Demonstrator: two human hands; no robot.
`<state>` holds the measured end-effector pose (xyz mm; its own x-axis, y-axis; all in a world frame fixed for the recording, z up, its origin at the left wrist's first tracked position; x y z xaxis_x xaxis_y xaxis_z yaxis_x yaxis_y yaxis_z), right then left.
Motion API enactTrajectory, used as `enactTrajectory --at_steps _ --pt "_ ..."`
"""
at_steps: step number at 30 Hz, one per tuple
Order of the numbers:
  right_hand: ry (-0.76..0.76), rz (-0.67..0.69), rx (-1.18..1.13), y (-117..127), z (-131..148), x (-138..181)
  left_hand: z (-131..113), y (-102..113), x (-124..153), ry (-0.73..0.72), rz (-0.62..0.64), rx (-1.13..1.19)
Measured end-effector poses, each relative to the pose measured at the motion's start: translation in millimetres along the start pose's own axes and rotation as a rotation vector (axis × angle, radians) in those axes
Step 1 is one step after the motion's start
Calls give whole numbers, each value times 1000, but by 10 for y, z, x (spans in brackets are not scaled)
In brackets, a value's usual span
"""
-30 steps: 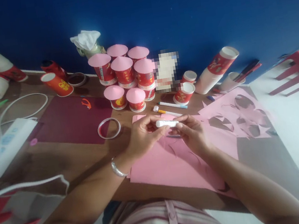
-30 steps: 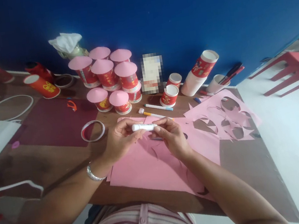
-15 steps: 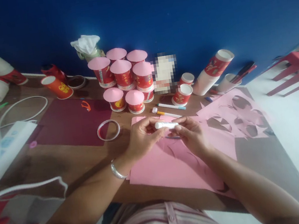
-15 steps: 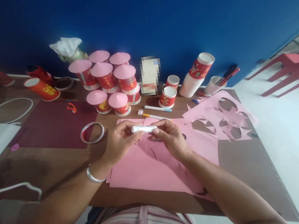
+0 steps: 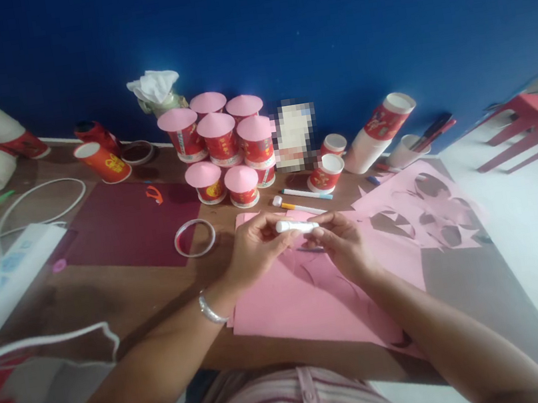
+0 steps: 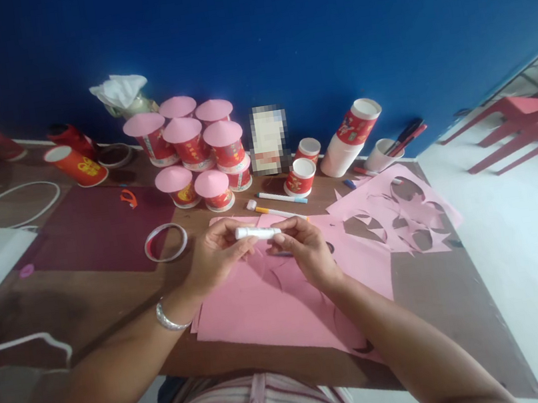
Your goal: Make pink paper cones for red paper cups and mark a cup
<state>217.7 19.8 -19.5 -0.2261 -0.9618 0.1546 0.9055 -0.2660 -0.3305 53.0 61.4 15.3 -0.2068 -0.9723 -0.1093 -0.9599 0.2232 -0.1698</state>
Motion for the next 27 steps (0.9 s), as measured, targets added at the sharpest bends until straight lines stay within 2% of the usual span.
enactTrajectory --at_steps 3,9,18,24,27 --pt "24 -12 -2 9 -9 -6 -2 -12 -5 18 5 30" --pt "-118 80 -34 -76 -60 3 14 18 0 -19 10 -42" --pt "-27 4 -22 -16 -8 -16 -12 6 1 -38 3 -28" --pt "-94 66 -20 -26 -71 -12 -45 33 11 -80 -7 -138" --pt "-64 49 1 -8 -59 -13 -47 18 23 -74 12 -119"
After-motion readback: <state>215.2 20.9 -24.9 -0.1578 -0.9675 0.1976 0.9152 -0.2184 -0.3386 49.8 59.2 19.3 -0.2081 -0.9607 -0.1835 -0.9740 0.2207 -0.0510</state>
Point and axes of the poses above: each hand's wrist, its own x-axis away from the middle knuckle, its own y-axis out of the back of the hand, z = x × y, the point moved 8 cm from there along -x, towards the middle knuckle, and after that the axes turned 10 degrees about -z, right-handed, at the moved point
